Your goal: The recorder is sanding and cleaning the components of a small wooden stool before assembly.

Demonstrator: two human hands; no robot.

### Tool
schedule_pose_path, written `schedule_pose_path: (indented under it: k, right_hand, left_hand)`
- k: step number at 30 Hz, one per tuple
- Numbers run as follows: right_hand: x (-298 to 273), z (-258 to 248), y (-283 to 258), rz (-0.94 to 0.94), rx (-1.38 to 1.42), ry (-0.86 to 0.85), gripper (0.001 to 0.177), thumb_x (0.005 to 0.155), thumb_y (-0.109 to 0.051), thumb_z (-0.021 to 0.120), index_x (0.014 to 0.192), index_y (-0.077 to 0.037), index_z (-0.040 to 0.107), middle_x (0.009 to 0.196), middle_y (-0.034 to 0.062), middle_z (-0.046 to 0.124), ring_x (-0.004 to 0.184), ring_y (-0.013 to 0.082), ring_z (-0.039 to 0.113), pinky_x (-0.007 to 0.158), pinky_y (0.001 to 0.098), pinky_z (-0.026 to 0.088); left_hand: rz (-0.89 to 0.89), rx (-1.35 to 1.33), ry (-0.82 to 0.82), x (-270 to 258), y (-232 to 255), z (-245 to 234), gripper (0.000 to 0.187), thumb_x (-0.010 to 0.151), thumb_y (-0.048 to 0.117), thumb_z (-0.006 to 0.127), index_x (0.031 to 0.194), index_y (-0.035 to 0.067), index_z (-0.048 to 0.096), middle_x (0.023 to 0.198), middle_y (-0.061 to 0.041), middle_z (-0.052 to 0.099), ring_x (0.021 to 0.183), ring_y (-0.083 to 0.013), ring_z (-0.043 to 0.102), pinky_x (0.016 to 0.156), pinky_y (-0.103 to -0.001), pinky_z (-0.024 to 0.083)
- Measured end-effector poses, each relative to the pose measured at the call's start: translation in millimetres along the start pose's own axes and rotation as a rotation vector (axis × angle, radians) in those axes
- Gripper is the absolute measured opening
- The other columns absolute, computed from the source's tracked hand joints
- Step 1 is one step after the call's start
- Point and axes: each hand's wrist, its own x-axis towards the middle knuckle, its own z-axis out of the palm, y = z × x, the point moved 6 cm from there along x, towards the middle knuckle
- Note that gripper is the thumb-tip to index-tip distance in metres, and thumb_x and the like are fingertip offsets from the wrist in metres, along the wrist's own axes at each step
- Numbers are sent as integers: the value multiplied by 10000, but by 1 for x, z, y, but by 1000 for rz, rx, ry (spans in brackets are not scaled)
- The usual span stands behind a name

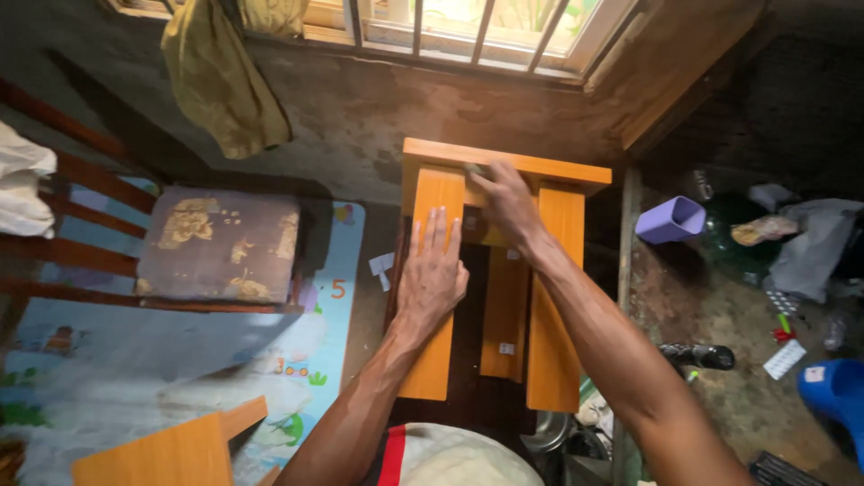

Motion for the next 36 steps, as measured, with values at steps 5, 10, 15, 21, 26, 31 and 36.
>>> schedule_pose_path:
  k: [5, 10, 15, 21, 26, 31, 36]
  right_hand:
    - [-44, 2, 44, 220, -230, 79, 239, 884, 74, 594, 1073, 19, 729, 1015, 173, 611, 983, 343, 556, 841, 451, 510]
    - [-30, 32, 19, 428, -181, 272, 121, 899, 62, 561, 919, 38, 678, 925, 188, 567, 913, 337, 537, 791, 494, 473]
    - [-16, 34, -7, 324, 121, 208, 243, 878, 57, 545, 1083, 85, 673, 934, 215, 529, 890, 347, 520, 733, 476, 449]
    - [-65, 27, 46, 348, -243, 162, 233, 910, 91, 545, 1075, 43, 702, 936, 186, 567, 904, 326, 550, 756, 451, 465]
    - [-38, 35, 2, 376, -94, 225, 241, 895, 98, 534, 1077, 57, 687, 958, 201, 556, 909, 322, 543, 764, 458, 475]
    - [-35, 17, 8, 185, 73, 136, 208, 869, 39, 591, 1039, 43, 711, 925, 192, 550, 867, 312, 519, 707, 463, 462]
    - [-74, 50, 74, 474, -471, 77, 160, 934, 95, 536, 961, 34, 681, 948, 172, 565, 898, 291, 537, 758, 417, 467]
  left_hand:
    - [6, 4, -11, 3, 1, -3, 739, 805, 194, 678, 1457, -76, 459, 1554, -311, 379, 1491, -410, 321, 1242, -518, 232]
    - [6, -31, -20, 2, 1, 1, 741, 800, 184, 674, 1454, -90, 458, 1547, -321, 371, 1486, -419, 320, 1236, -532, 224]
    - [0, -15, -19, 1, 1, 3, 739, 795, 171, 675, 1452, -94, 465, 1542, -317, 381, 1478, -418, 332, 1237, -524, 234]
    - [5, -66, 13, -1, 1, -6, 742, 795, 178, 688, 1450, -97, 472, 1543, -319, 385, 1472, -420, 334, 1236, -518, 241]
    - [2, -9, -4, -1, -1, -1, 717, 804, 172, 690, 1441, -82, 482, 1559, -292, 391, 1496, -396, 340, 1252, -510, 242]
    - [-6, -50, 0, -1, 0, -3, 735, 797, 181, 701, 1443, -88, 475, 1550, -308, 383, 1481, -407, 335, 1238, -522, 237]
    - [1, -54, 9, -2, -2, 1, 741, 813, 186, 696, 1460, -87, 459, 1554, -315, 373, 1487, -409, 323, 1250, -516, 234]
